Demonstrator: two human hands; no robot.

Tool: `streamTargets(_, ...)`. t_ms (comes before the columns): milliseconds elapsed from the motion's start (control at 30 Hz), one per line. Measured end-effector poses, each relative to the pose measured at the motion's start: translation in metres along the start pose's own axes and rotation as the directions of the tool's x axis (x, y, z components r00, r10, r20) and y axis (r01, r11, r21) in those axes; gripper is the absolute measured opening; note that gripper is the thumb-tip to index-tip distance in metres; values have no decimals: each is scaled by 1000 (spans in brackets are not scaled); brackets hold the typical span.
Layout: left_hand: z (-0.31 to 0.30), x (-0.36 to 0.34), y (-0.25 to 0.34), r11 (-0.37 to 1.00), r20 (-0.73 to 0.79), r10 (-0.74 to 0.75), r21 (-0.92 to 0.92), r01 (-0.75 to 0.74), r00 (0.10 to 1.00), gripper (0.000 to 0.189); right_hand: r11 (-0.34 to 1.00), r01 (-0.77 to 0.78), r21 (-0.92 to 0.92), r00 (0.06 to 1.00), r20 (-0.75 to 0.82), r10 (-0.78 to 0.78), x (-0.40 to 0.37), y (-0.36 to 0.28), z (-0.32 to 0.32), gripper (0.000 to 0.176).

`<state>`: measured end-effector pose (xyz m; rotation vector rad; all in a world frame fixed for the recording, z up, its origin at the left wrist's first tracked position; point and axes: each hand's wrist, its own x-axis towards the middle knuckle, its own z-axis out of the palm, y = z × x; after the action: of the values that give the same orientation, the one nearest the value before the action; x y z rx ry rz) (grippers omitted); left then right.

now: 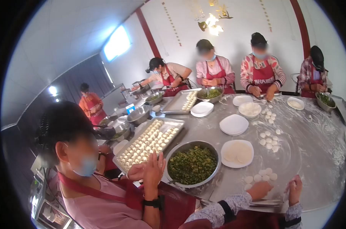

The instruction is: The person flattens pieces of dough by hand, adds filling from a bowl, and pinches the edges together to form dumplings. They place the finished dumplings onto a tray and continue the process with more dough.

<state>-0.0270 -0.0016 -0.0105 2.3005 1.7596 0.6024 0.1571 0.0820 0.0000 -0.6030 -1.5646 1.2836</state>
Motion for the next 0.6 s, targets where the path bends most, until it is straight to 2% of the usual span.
streamTargets(33,6,-1,-1,978,-94,34,-203,-53,995,7,1000,-21,-7,999,-41,20,0,1,1,9)
streamTargets(67,4,-1,5,979,-96,26,-198,-44,995,7,1000,-21,0,999,-32,21,1,1,3,9)
streamTargets(133,9,-2,21,848,38,-186,-499,180,982,11,1000,-9,19,997,-83,10,-4,0,4,12)
streamTargets(167,18,-2,20,845,42,-192,-501,187,980,11,1000,-16,22,997,-79,18,-6,-4,3,12)
streamTargets(233,30,-3,18,928,-96,-174,-348,131,980,12,990,-96,-105,993,-81,88,-7,-18,4,14)
streamTargets(367,25,-7,26,873,13,-283,-410,263,959,12,983,-137,-126,990,-57,131,-12,-47,6,14)
streamTargets(433,24,-2,28,877,-81,-249,-442,189,965,12,980,-118,-162,993,-21,116,-4,-58,12,12)
streamTargets(467,29,5,28,884,-61,-263,-416,215,963,10,967,-79,-241,989,-142,46,7,-22,8,9)
streamTargets(500,39,9,26,881,-55,-268,-419,221,962,10,967,-87,-239,989,-141,54,17,-3,11,9)
streamTargets(567,51,19,18,944,-238,-238,-283,167,942,11,909,-171,-379,977,-182,108,40,14,17,8)
streamTargets(600,50,21,18,950,-176,-268,-213,229,947,11,908,-175,-381,977,-185,111,35,13,17,8)
